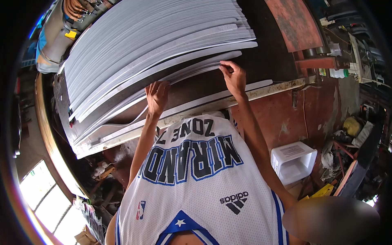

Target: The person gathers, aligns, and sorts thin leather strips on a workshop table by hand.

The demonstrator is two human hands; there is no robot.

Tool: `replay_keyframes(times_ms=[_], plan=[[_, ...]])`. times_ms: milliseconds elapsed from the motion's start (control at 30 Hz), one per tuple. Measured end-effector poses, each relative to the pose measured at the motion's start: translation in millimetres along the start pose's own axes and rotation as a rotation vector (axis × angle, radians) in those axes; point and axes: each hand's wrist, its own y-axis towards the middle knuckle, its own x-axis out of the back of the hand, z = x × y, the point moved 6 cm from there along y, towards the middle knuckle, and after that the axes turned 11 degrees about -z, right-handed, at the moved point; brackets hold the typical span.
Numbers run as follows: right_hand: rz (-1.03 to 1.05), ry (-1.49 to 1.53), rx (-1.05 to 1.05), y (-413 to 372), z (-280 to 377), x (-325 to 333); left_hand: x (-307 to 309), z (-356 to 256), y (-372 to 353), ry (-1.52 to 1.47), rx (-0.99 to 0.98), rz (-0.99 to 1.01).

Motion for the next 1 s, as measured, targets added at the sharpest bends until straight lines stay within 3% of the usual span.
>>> replay_keyframes(times_ms=[300, 400, 467, 533, 600, 700, 733, 833, 900, 1000], plan=[[0.069, 0.117, -0.192, -2, -11, -1, 5, -7, -5, -0.010, -0.059, -0.027], [-0.009, 0.281, -0.173, 0, -11, -1, 6, -7, -4, -0.023, -0.060, -0.024], [-0.064, 0.358, -0.336, 1, -16, 5, 6, -6, -5, -0.022, -0.057, -0.020], [-0.044, 0.378, -0.320, 2, -15, 14, 5, -4, -6, -0.018, -0.053, -0.024], [0.104, 0.188, -0.197, 1, -7, 35, 6, -2, -5, -0.007, -0.053, -0.030], [0.540, -0.489, -0.002, -11, 10, 75, 6, -1, -4, -0.031, -0.033, -0.037], [0.747, -0.719, -0.208, -16, 10, 86, 5, 0, -4, -0.035, -0.029, -0.033], [0.676, -0.748, -0.320, -20, 11, 95, 2, 3, -2, -0.007, -0.005, -0.030], [0.230, -0.306, -0.062, -12, 28, 80, 3, 3, -2, -0.023, -0.003, -0.024], [0.105, -0.149, 0.134, -9, 17, 34, 3, 4, 2, -0.032, 0.008, -0.016]])
